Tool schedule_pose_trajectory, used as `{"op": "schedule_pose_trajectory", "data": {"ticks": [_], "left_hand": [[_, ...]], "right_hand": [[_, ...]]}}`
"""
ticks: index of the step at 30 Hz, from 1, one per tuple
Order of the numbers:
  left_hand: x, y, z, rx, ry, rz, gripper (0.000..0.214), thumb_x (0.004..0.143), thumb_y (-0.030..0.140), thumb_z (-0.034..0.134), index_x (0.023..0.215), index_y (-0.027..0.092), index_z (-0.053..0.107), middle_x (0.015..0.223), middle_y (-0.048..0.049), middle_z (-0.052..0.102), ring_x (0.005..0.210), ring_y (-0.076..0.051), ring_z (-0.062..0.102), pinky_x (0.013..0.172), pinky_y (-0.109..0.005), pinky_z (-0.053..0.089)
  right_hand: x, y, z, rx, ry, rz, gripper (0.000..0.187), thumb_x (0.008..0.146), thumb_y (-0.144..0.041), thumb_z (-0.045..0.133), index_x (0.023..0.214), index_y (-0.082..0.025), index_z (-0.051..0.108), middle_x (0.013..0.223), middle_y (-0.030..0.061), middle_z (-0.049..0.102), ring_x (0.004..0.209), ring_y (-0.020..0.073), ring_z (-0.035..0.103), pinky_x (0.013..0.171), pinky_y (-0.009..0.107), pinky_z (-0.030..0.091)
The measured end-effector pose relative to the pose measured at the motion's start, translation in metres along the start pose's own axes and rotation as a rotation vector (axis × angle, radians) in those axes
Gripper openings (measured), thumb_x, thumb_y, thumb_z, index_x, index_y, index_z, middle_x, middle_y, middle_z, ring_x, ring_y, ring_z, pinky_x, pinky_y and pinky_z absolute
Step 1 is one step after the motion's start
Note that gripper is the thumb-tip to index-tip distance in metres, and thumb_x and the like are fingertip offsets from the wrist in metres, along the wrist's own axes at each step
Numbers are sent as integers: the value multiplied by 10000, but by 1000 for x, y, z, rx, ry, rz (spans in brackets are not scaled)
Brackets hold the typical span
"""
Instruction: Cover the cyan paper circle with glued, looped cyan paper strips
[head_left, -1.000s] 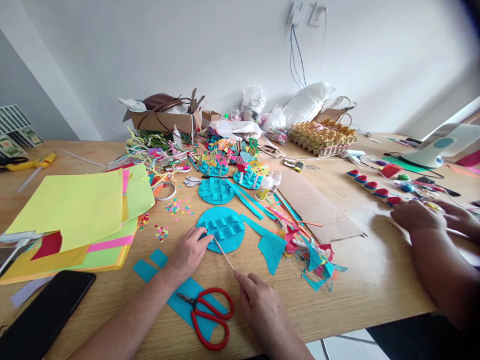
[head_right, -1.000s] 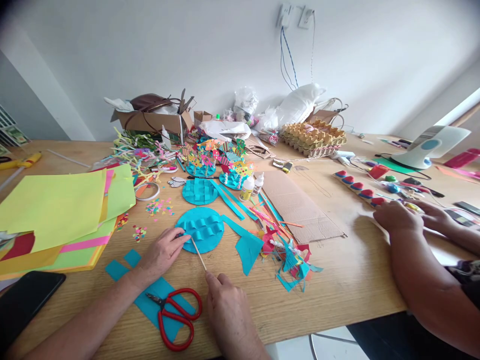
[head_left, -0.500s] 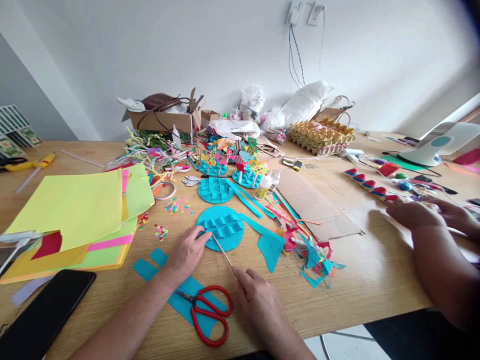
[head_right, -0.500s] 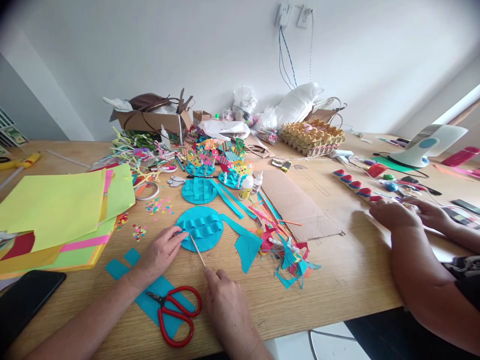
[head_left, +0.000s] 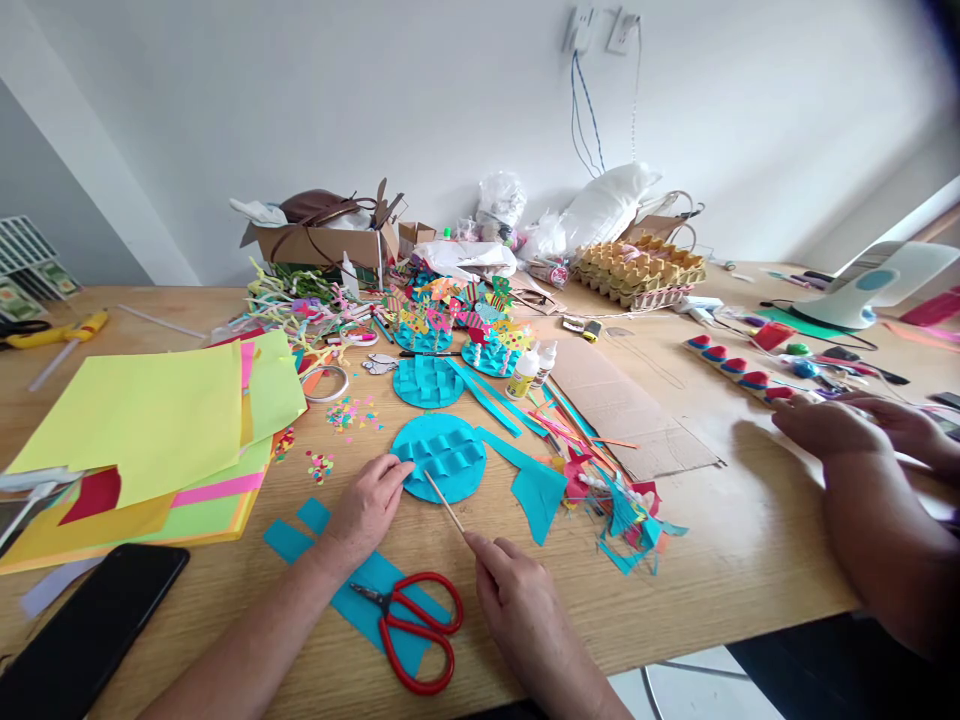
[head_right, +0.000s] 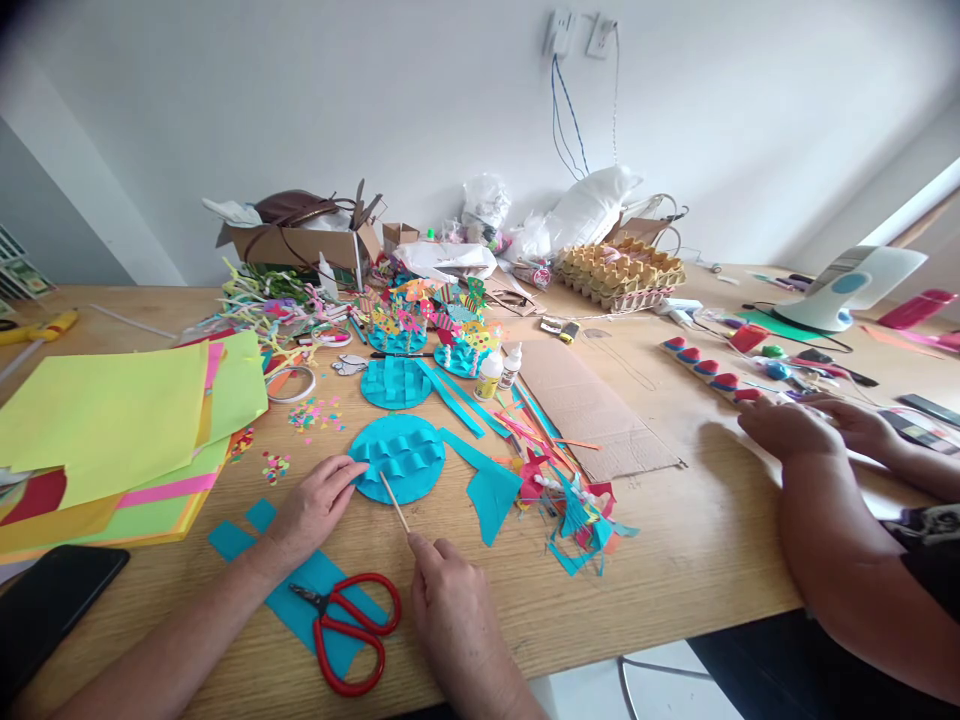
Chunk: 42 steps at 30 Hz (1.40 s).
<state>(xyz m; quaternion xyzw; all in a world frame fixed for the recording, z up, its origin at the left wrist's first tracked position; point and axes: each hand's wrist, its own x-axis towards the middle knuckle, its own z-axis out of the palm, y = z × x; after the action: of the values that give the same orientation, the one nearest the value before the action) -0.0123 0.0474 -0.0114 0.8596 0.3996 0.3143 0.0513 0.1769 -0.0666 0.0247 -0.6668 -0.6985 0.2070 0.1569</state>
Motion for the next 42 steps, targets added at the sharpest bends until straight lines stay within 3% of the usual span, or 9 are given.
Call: {"op": "schedule_pose_trajectory", "data": {"ticks": [6, 10, 14, 21, 35, 42], "left_hand": [[0, 15, -11, 76, 5, 78, 294, 849, 93, 369, 1025, 198, 580, 906, -61, 553, 865, -189, 541, 766, -340, 494], [-5, 24, -10, 88, -138, 157, 327, 816, 27, 358, 979, 190, 590, 866, -51, 559, 831, -182, 519, 744, -327, 492], [-6, 25, -5, 136, -210, 148, 316, 798, 12, 367, 942, 173, 598, 865, -57, 570, 823, -193, 508, 739, -342, 495], [-8, 23, -1, 157, -232, 150, 303, 792, 16, 396, 992, 142, 584, 862, -64, 562, 820, -202, 498, 755, -344, 489], [-10, 25, -5, 107, -216, 127, 335, 771, -19, 368, 949, 156, 591, 897, -52, 571, 865, -177, 511, 798, -324, 485], [-10, 22, -3, 118, -216, 177, 362, 751, -26, 350, 972, 118, 597, 957, -79, 610, 898, -194, 517, 833, -344, 484]], "right_hand": [[4, 3, 1, 118, 50, -25, 389, 781, -77, 371, 1050, -180, 634, 837, 64, 682, 741, 155, 633, 657, 213, 444], [7, 4, -1, 130, 62, -29, 385, 777, -80, 368, 1023, -177, 648, 836, 72, 695, 757, 159, 641, 675, 220, 455], [7, 1, -6, 168, 58, -33, 380, 775, -77, 369, 1016, -161, 651, 879, 81, 701, 797, 168, 648, 699, 227, 467], [1, -4, -8, 206, 97, -45, 378, 798, -99, 351, 1046, -141, 632, 918, 98, 695, 807, 176, 651, 711, 239, 481], [0, -15, 3, -10, -112, 101, 444, 807, -64, 373, 1207, -162, 539, 914, 98, 664, 810, 196, 641, 709, 255, 461], [3, -22, 5, -180, -212, 74, 441, 816, -80, 374, 1223, -171, 520, 905, 104, 668, 764, 221, 651, 624, 269, 448]]}}
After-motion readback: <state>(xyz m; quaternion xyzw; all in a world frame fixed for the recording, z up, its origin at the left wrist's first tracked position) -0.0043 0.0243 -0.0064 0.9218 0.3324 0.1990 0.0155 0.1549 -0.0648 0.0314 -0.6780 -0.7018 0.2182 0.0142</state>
